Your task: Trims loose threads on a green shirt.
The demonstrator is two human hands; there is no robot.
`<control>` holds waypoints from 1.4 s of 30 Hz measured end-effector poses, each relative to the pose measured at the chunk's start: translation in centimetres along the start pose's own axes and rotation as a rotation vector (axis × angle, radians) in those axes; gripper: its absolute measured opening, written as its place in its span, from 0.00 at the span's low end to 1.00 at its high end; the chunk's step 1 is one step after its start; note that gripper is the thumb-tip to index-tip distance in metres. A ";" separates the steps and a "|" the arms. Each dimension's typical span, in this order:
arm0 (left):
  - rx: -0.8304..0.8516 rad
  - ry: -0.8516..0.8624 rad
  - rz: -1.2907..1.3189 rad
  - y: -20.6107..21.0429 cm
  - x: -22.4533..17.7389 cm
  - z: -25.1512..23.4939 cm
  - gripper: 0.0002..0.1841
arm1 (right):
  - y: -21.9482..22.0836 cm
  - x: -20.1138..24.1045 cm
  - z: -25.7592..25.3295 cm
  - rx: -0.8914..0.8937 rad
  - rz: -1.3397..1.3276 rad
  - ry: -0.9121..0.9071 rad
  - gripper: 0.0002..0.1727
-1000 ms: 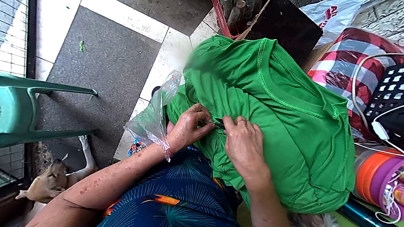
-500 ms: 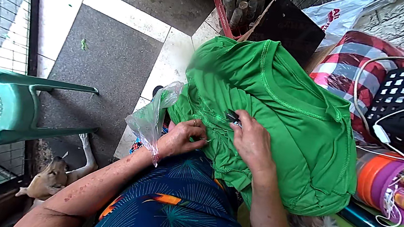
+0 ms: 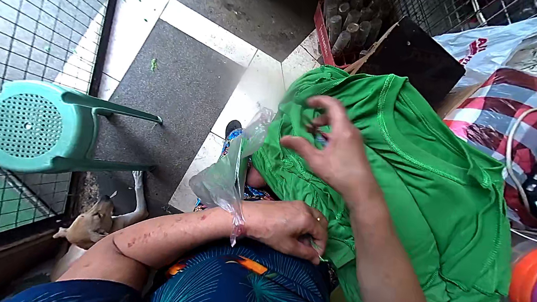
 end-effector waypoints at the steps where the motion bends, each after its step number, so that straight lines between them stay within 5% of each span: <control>1: 0.012 0.005 0.002 0.1 -0.5 -0.2 0.08 | 1.7 0.8 -1.0 0.108 0.073 0.052 0.45; 2: 0.022 0.005 0.001 0.2 -1.0 -0.1 0.08 | 3.4 1.3 -1.8 0.208 0.172 0.100 0.45; 6: -0.079 -0.003 -0.127 -1.5 -2.3 2.0 0.10 | 7.4 0.2 -3.4 0.315 0.242 0.155 0.11; 13: -0.603 -0.528 -0.761 -8.6 0.4 10.5 0.07 | 4.6 -0.9 -1.4 0.202 0.077 0.083 0.07; 15: -0.598 -0.736 -0.784 -9.8 1.7 12.4 0.08 | 4.0 -0.4 -0.4 0.177 0.073 0.052 0.06; 19: -0.452 -1.030 -0.618 -10.1 3.4 14.0 0.27 | 4.0 -1.5 -0.8 0.155 0.047 0.060 0.07; 22: -0.532 -0.915 -0.735 -11.0 2.0 13.7 0.13 | 3.9 -2.0 -1.1 0.136 0.029 0.064 0.07; 26: -0.540 -0.860 -0.814 -11.5 1.0 13.2 0.08 | 3.7 -2.2 -1.0 0.121 0.000 0.049 0.07; 29: -0.462 -0.792 -0.685 -10.8 1.6 12.7 0.21 | 3.2 -2.7 -1.0 0.187 -0.004 0.092 0.12; 32: -0.521 -0.538 -0.720 -10.2 0.7 11.1 0.07 | 0.4 -3.9 -0.8 0.124 -0.057 0.127 0.18; 34: -0.547 -0.421 -0.674 -9.6 0.6 9.5 0.09 | -1.2 -4.7 0.2 0.056 -0.067 0.142 0.16; 42: -0.708 -0.338 -0.516 -6.8 5.5 3.4 0.08 | -0.9 -8.4 4.2 0.011 0.085 0.285 0.19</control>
Point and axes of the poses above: each hand's wrist, its own z-axis away from the middle knuckle, its own y-axis out of the palm, x = y × z, the point moved 7 cm from there along -z, towards the middle knuckle, and after that the axes turned 11 degrees about y, right-handed, at the moved point
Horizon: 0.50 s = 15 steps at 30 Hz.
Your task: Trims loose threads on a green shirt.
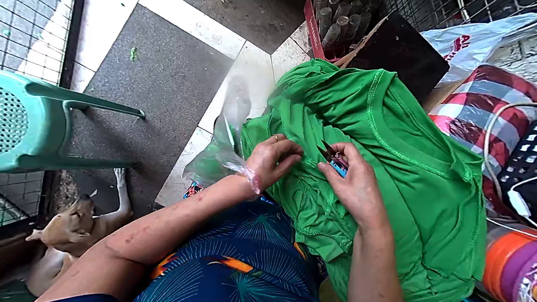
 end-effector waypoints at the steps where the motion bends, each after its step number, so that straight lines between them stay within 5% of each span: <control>1: 0.013 0.006 -0.025 0.5 0.0 -0.2 0.09 | 0.0 -0.1 0.3 -0.011 0.013 -0.005 0.20; 6: 0.102 0.053 -0.106 1.8 0.8 -0.5 0.04 | 0.3 0.0 1.1 -0.048 0.046 -0.046 0.20; 15: 0.084 0.020 -0.018 1.7 2.2 0.2 0.09 | 1.1 1.0 1.8 -0.171 0.248 -0.257 0.13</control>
Point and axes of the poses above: each hand's wrist, its own z-axis away from the middle knuckle, its own y-axis out of the palm, x = y × z, the point moved 7 cm from there along -z, towards the middle knuckle, and after that the axes turned 11 degrees about y, right-handed, at the moved point
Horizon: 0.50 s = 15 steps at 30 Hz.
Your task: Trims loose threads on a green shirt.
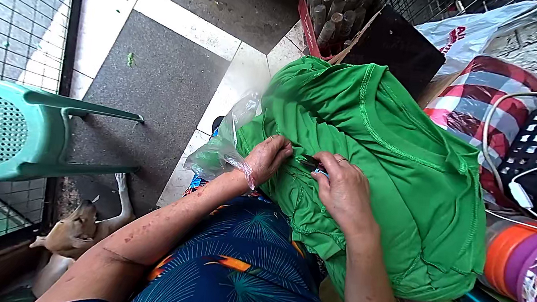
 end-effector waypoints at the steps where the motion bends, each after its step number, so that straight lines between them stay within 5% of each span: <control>1: 0.000 0.005 -0.013 -0.1 -0.3 0.1 0.09 | 0.2 0.4 0.0 -0.012 0.050 -0.009 0.11; 10: -0.098 0.077 -0.035 -0.5 -0.9 0.7 0.08 | 1.4 1.7 -0.4 -0.062 0.173 -0.119 0.06; 15: 0.116 0.265 0.332 -1.8 -1.9 2.1 0.31 | -1.4 -1.7 -0.8 0.022 -0.184 0.109 0.15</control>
Point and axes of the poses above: each hand's wrist, its own z-axis away from the middle knuckle, its own y-axis out of the palm, x = y × z, the point moved 7 cm from there along -z, towards the middle knuckle, and after that the axes turned 11 degrees about y, right-handed, at the moved point
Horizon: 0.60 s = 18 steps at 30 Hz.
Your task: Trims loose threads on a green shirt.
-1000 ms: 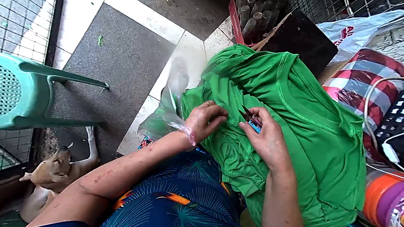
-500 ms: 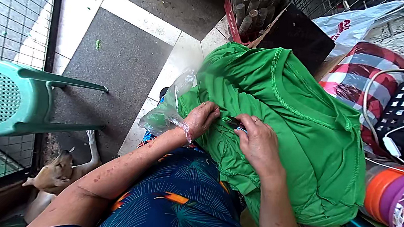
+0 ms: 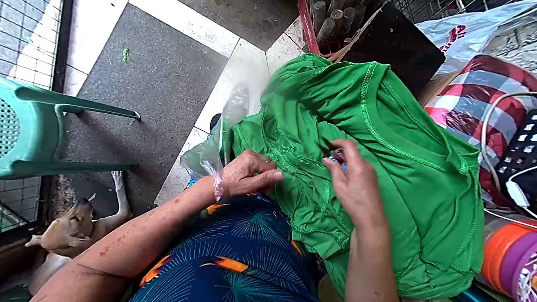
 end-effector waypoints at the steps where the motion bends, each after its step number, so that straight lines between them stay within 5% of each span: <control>1: 0.028 -0.023 0.026 0.2 0.2 0.5 0.30 | -0.7 -0.7 0.0 0.012 -0.056 0.053 0.16; 6: -0.028 -0.328 -0.117 0.9 2.6 1.6 0.13 | -0.9 -2.8 0.2 0.049 -0.168 0.132 0.16; 12: -0.332 -0.933 0.209 1.8 4.2 1.3 0.16 | 0.1 -2.5 0.3 0.059 -0.104 0.031 0.17; 18: -0.501 -0.995 0.456 2.4 4.7 -0.2 0.10 | 1.2 -1.2 0.3 0.068 -0.084 -0.130 0.16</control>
Point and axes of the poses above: each hand's wrist, its own z-axis away from the middle knuckle, its own y-axis out of the palm, x = y × z, the point moved 7 cm from there along -z, towards the middle knuckle, and after that the axes turned 11 degrees about y, right-handed, at the moved point
